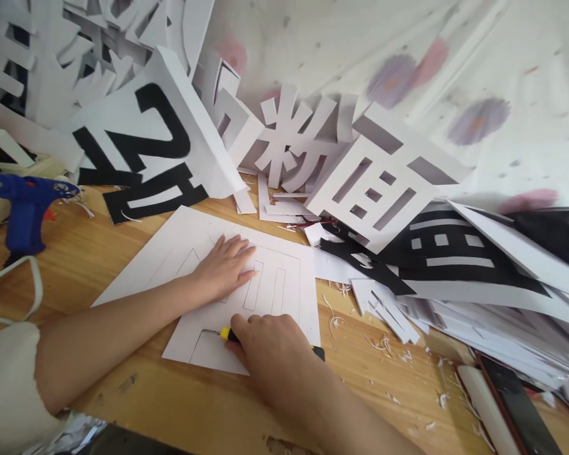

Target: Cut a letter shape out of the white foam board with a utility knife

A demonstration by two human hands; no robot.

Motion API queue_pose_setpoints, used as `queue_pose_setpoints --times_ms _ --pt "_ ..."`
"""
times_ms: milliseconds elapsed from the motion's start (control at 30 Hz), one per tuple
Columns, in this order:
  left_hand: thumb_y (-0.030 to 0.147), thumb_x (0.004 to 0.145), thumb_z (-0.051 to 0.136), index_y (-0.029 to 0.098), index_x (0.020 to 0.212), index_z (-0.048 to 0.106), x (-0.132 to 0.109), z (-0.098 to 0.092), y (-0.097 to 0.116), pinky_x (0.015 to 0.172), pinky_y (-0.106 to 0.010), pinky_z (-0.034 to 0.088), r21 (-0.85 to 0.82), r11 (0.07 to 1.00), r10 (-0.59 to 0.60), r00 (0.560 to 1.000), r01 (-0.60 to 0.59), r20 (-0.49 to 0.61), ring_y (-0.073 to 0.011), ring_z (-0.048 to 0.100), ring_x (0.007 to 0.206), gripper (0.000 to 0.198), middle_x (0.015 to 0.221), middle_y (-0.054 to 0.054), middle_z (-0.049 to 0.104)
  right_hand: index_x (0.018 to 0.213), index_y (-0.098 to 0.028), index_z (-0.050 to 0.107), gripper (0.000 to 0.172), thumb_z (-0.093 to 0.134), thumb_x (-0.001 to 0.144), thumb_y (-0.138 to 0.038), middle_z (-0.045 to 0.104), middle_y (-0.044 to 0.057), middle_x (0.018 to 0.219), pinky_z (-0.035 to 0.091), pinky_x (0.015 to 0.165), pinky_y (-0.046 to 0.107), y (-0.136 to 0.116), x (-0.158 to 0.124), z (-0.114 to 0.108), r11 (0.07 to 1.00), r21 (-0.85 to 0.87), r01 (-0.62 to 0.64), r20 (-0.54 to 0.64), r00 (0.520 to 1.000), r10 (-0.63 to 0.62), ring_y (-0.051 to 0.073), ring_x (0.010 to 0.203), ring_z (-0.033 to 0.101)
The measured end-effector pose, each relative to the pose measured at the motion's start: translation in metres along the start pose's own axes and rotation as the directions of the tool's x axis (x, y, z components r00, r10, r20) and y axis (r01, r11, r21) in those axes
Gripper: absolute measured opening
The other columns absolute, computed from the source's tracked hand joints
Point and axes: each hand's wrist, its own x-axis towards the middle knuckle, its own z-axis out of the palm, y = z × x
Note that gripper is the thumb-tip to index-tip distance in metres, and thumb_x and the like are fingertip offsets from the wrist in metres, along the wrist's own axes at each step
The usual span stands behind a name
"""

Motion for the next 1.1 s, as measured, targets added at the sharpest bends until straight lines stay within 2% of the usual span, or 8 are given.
queue_pose_setpoints --times_ms 367,500,667,800,1100 --pt "0.042 0.089 0.034 0.011 0.13 0.039 -0.001 0.002 -0.001 0.107 -0.048 0.01 -0.01 1.0 0.01 1.0 -0.011 -0.016 -0.0295 0.02 0.132 0.052 0.139 -0.015 0.036 0.077 -0.02 0.049 0.017 0.042 0.09 -0.029 0.061 -0.001 0.065 0.021 0.044 0.026 0.001 0.002 -0.006 0.999 0.028 0.016 0.05 0.999 -0.017 0.015 0.051 0.055" --pt "0.042 0.089 0.034 0.012 0.13 0.039 0.0 0.002 -0.001 0.108 -0.048 0.009 -0.042 0.999 0.004 1.0 -0.005 -0.014 -0.0293 0.019 0.133 0.051 0.139 -0.014 0.036 0.078 -0.02 0.05 0.018 0.04 0.091 -0.029 0.061 0.0 0.065 0.02 0.044 0.027 -0.001 0.003 -0.006 1.0 -0.012 0.022 0.032 0.999 -0.022 0.014 0.051 0.055" --pt "0.042 0.089 0.032 0.011 0.13 0.038 0.0 0.001 0.001 0.108 -0.047 0.009 -0.029 1.0 -0.005 1.0 0.005 0.009 -0.0287 0.018 0.133 0.052 0.14 -0.014 0.034 0.081 -0.02 0.049 0.013 0.041 0.09 -0.025 0.061 0.0 0.064 0.017 0.042 0.028 -0.004 0.004 -0.011 0.995 -0.082 0.049 0.074 0.996 -0.043 0.015 0.049 0.055" --pt "0.042 0.09 0.031 0.011 0.132 0.036 -0.001 -0.002 0.001 0.108 -0.047 0.009 -0.029 1.0 0.003 1.0 -0.002 0.019 -0.0285 0.016 0.134 0.053 0.141 -0.014 0.033 0.079 -0.021 0.046 0.009 0.043 0.088 -0.023 0.06 -0.001 0.061 0.013 0.041 0.028 -0.004 0.004 -0.012 0.987 -0.143 0.075 0.044 0.997 -0.069 0.016 0.045 0.054" --pt "0.043 0.09 0.031 0.01 0.133 0.034 -0.002 -0.003 -0.002 0.108 -0.048 0.009 -0.035 0.999 0.021 0.999 -0.02 0.036 -0.0293 0.015 0.134 0.054 0.143 -0.015 0.03 0.075 -0.022 0.043 0.013 0.047 0.087 -0.026 0.057 -0.004 0.053 0.01 0.038 0.027 0.002 0.006 -0.009 0.979 -0.164 0.118 0.062 0.992 -0.11 0.014 0.036 0.05"
